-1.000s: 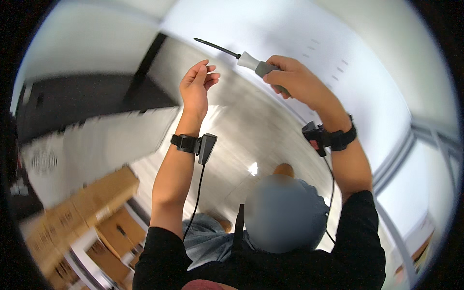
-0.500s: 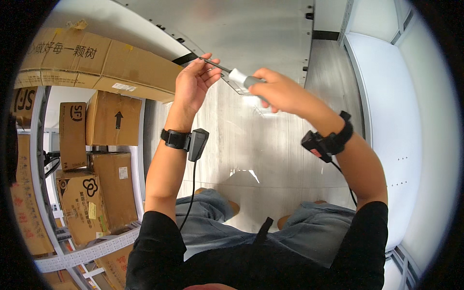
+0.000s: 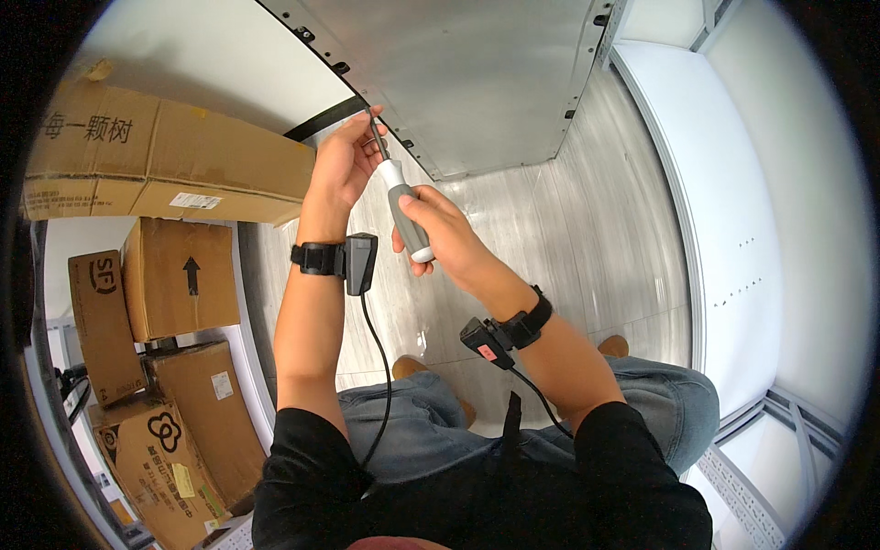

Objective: The person uses a screwdriver to remove screws from a black electronic device, detaches a cover, and then reattaches it by screwing it back into place.

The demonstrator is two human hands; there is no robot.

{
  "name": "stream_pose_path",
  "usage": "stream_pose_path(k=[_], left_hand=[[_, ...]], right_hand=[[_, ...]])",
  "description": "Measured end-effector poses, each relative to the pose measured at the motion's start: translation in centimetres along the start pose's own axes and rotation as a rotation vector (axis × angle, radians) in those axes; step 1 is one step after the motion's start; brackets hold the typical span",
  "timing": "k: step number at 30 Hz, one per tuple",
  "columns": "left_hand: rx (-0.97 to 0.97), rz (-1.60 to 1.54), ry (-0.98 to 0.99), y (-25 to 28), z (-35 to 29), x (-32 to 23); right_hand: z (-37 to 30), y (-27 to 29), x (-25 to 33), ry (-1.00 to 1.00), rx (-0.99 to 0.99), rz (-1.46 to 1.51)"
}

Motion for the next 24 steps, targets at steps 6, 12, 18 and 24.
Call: stream_pose_path(k=[6, 12, 18, 24], left_hand=[[0.109, 0.116, -0.024, 0.1, 0.5, -0.4], [0.148, 0.130, -0.017, -1.3, 1.8, -1.4], [0.187, 0.129, -0.025, -1.4, 1.9, -1.2], [0.199, 0.150, -0.018, -1.2, 2.3, -1.4]], right_hand=[[1.1, -0.3, -0.8, -0.013, -0.127, -0.014], [1.3, -0.2, 0.1, 0.011, -0.130, -0.019], [1.5, 0.3, -0.3, 0.022, -0.152, -0.005], [1.7, 0.5, -0.2, -0.008, -0.153, -0.030]])
Point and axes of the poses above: each hand's wrist, its own z-axis towards the middle knuckle, its own y-axis out of the back of the hand, x = y × z, the point moved 8 cm from there along z, towards the middle knuckle, and after that the axes turned 15 degrees about -z, right-handed, at the moved point
